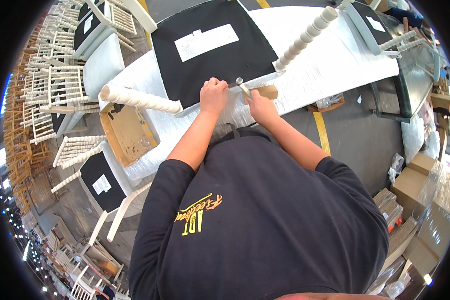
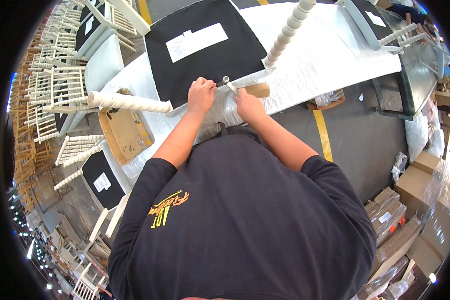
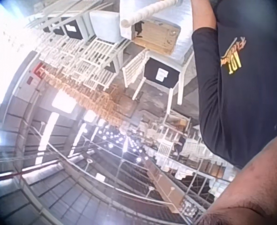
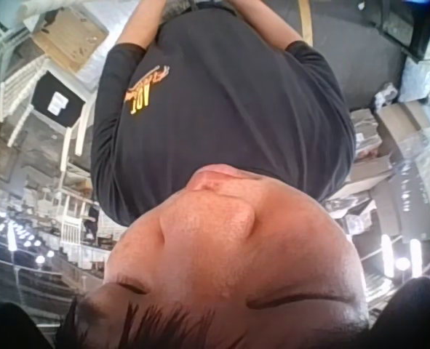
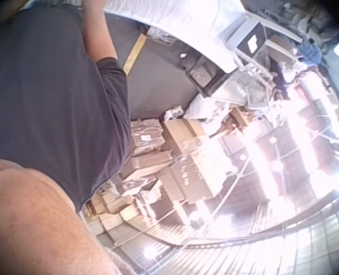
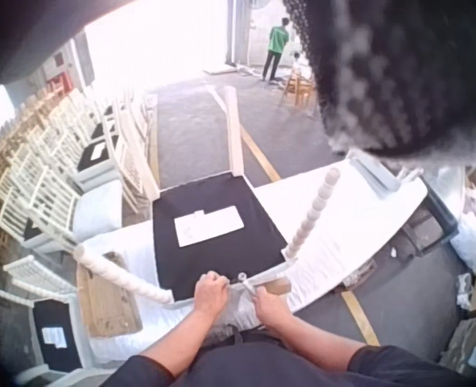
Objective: The person assembles white chairs by inserting legs into the seat frame and securing them with a hammer and wooden block. The person repeatedly lifts and repositions chairs on a workbench, hammers each leg into place, and moves completed chairs aside.
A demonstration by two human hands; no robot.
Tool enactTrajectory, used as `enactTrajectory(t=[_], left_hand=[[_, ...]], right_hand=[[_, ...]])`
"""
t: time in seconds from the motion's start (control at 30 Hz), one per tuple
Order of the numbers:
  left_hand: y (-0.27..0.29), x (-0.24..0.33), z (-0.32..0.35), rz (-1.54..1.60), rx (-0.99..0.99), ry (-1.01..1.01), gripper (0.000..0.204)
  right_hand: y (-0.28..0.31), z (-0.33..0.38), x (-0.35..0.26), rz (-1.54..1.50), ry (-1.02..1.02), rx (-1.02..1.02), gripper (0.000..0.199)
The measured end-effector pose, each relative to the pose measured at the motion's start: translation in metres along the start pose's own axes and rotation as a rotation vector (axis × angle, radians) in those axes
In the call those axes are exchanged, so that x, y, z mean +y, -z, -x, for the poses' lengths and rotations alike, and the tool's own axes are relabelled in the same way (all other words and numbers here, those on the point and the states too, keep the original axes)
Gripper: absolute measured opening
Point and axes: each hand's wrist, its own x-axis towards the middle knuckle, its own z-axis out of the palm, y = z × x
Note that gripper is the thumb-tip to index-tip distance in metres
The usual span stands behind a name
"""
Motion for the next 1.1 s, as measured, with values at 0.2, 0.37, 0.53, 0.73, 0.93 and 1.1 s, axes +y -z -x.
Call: enactTrajectory(t=[0.2,0.37,0.53,0.73,0.93,1.1], left_hand=[[-0.002,-0.007,0.004,0.0,0.028,0.027,0.008],[-0.001,0.0,0.001,-0.003,0.037,0.013,0.008],[-0.002,-0.011,0.003,-0.029,0.049,0.018,0.008],[-0.002,0.0,-0.001,0.02,0.026,0.001,0.008],[0.0,-0.008,0.007,0.021,0.058,0.019,0.009],[0.001,0.0,0.0,0.027,0.039,0.003,0.009]], right_hand=[[0.013,0.012,-0.016,-0.128,0.076,0.125,0.022],[0.004,0.003,-0.007,-0.016,0.023,0.037,0.024],[0.01,-0.001,-0.017,-0.042,0.075,0.075,0.022],[0.005,-0.008,0.002,0.172,0.037,-0.095,0.022],[0.014,-0.003,-0.023,-0.172,0.191,0.186,0.02],[0.008,-0.003,-0.001,0.025,0.032,-0.036,0.023]])
